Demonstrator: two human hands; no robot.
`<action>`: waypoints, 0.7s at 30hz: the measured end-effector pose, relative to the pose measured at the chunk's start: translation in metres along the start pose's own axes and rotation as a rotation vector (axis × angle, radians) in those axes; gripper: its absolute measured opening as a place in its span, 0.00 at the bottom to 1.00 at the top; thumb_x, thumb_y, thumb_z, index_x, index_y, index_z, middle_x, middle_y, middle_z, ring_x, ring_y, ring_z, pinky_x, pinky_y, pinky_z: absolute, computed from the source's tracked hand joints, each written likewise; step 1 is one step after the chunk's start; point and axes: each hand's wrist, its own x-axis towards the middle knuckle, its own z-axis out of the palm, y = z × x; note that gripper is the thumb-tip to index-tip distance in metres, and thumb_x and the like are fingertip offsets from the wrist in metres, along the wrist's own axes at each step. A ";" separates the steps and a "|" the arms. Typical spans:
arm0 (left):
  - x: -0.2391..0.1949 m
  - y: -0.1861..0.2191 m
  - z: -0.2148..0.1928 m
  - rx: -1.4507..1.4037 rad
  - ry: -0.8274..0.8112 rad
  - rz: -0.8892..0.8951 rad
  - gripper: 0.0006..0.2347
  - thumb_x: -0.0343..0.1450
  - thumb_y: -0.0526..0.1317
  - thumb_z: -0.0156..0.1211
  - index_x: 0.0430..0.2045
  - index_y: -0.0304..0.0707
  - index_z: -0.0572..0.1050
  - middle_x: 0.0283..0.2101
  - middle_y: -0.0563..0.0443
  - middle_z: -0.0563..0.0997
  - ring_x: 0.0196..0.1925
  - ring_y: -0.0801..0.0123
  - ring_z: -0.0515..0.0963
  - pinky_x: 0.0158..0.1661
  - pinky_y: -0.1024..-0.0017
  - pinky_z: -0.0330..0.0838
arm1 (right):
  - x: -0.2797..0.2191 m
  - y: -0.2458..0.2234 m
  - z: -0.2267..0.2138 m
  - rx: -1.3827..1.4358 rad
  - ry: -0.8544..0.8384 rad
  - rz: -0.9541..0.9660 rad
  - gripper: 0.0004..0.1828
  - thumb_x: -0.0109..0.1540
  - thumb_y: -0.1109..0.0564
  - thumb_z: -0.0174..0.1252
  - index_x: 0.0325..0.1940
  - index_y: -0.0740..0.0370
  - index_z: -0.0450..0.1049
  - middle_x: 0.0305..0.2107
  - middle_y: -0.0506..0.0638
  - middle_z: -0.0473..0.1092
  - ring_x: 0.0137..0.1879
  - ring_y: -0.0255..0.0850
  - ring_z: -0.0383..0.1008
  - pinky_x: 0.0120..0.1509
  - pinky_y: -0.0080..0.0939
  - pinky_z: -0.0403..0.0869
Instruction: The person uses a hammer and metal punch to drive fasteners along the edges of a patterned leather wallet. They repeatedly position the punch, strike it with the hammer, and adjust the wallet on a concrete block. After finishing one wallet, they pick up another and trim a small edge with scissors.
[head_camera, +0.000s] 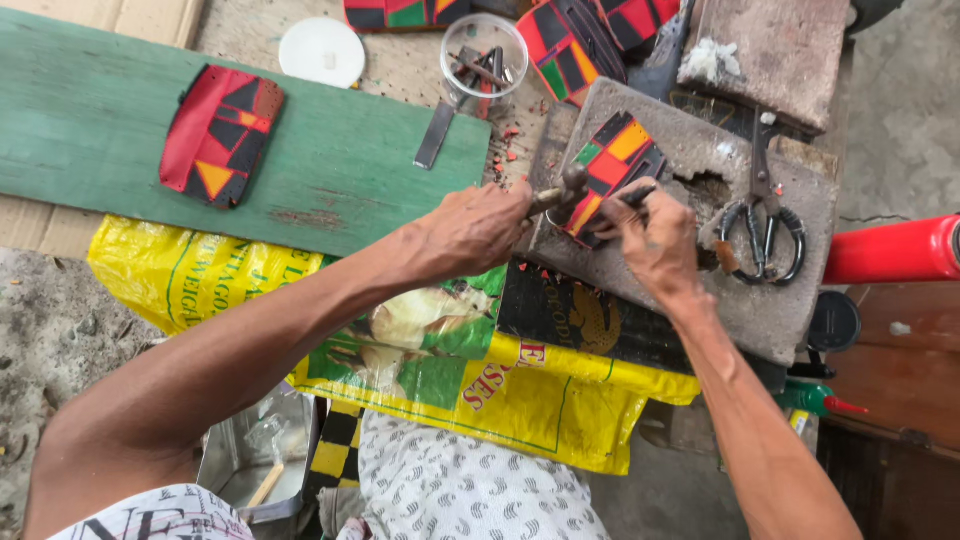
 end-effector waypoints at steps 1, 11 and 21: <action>-0.002 0.001 0.003 0.002 -0.002 0.006 0.14 0.75 0.39 0.48 0.48 0.22 0.61 0.29 0.30 0.77 0.31 0.36 0.78 0.33 0.44 0.70 | -0.004 0.001 -0.003 0.011 -0.010 0.010 0.15 0.69 0.49 0.59 0.39 0.65 0.73 0.30 0.52 0.78 0.36 0.36 0.82 0.39 0.34 0.82; -0.002 0.002 0.002 0.032 0.013 0.040 0.13 0.72 0.35 0.50 0.46 0.23 0.63 0.31 0.29 0.78 0.33 0.35 0.79 0.34 0.44 0.71 | -0.011 -0.011 -0.003 -0.052 -0.027 -0.021 0.08 0.69 0.59 0.58 0.43 0.69 0.74 0.31 0.53 0.79 0.38 0.37 0.83 0.42 0.36 0.82; -0.002 0.004 -0.002 0.056 0.019 0.051 0.11 0.69 0.35 0.52 0.40 0.25 0.64 0.33 0.29 0.77 0.35 0.34 0.79 0.35 0.45 0.72 | -0.011 -0.015 0.000 -0.119 -0.013 -0.074 0.07 0.69 0.60 0.59 0.43 0.68 0.74 0.31 0.53 0.79 0.38 0.36 0.83 0.41 0.36 0.81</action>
